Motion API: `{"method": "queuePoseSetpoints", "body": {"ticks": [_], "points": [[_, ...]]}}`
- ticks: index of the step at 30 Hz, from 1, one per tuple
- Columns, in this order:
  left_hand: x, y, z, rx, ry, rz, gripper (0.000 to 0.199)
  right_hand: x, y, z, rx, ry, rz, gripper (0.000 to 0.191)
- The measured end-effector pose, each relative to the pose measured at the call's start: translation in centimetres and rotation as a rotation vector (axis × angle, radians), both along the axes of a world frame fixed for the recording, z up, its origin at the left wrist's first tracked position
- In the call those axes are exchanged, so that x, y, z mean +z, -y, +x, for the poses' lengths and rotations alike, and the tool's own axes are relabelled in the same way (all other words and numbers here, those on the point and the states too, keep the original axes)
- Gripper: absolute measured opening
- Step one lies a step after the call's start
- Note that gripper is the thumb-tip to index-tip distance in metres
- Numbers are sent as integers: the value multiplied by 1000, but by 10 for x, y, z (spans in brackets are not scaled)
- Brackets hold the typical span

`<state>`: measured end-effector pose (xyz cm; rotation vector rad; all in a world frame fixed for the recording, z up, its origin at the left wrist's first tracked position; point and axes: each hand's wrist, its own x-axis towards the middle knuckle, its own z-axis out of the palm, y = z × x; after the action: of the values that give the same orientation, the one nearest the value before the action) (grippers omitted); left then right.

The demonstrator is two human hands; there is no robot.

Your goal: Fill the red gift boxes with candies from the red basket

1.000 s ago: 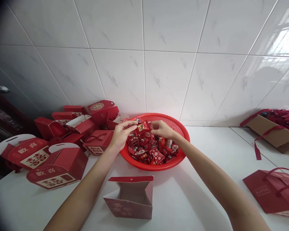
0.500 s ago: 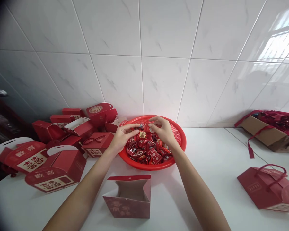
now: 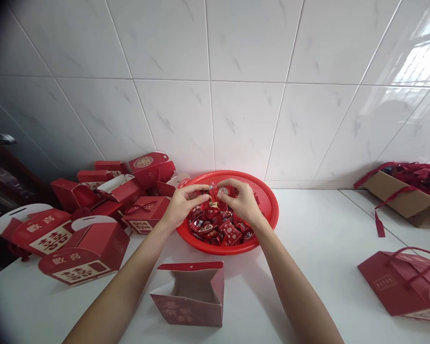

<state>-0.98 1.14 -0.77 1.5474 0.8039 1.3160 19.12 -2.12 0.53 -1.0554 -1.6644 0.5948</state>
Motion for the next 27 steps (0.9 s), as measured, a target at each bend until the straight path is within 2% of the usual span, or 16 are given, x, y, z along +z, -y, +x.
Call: {"method": "queuePoseSetpoints", "body": {"ticks": [11,16,19,21,25,27], "points": [[1,2,0,-42,-11,-10,32,-1,1,-4,-18,47,38,19],[0,3,1,-11,-2,25,27,1,3,-5,-15,8,26,28],[-1,2,1,18,23,26,31,3,4,-3,-39,-63,18,37],[-1,1,2,40,52,17,36,4,3,0,-33,-117,-17,40],[-1,-1,1,79,110,-12,45,2,1,6,97,-127,-191,53],[-1,-1,1,97,133,-27,49,1,0,8,128,-116,-225,52]]}}
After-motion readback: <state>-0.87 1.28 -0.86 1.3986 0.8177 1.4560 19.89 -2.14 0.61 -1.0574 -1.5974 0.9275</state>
